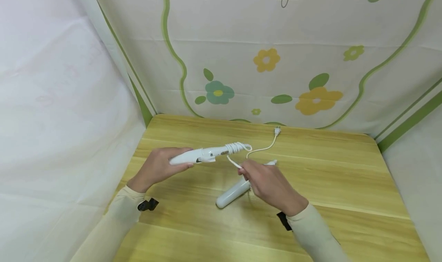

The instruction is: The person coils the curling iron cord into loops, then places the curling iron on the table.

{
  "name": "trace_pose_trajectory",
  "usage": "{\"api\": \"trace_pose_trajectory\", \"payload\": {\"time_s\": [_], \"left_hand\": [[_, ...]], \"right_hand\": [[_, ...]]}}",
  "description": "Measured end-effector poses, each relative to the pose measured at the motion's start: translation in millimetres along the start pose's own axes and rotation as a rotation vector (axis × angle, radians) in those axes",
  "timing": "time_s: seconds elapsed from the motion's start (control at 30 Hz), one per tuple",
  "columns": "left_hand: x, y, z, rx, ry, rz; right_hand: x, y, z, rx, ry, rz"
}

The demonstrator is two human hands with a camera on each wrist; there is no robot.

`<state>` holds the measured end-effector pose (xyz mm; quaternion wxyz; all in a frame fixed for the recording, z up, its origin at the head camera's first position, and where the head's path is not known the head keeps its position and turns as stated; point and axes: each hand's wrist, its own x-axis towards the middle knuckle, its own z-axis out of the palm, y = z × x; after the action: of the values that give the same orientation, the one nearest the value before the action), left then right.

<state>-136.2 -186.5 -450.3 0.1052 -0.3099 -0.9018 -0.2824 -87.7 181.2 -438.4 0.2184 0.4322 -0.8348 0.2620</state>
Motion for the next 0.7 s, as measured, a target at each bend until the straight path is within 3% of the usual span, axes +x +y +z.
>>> {"api": "trace_pose_trajectory", "payload": {"time_s": [0.23,0.47,0.57,0.7], "left_hand": [[-4.9,0.0,-12.2,-0.083,-0.219,0.028],[-7.9,3.6,-16.4,-0.275,-0.371,0.056],[-8.6,6.7,-15.6,-0.338,-0.394,0.093],[-8.4,11.4,-16.1,-0.407,-0.364,0.159]], "right_hand": [[10.1,20,-19,-0.076,-0.038,-0.022],[14.7,30,-14,-0.046,-0.031,-0.06],[13.4,33,-8,-0.012,-0.049,-0.042],[8.4,36,3,0.036,-0.062,-0.013]]}}
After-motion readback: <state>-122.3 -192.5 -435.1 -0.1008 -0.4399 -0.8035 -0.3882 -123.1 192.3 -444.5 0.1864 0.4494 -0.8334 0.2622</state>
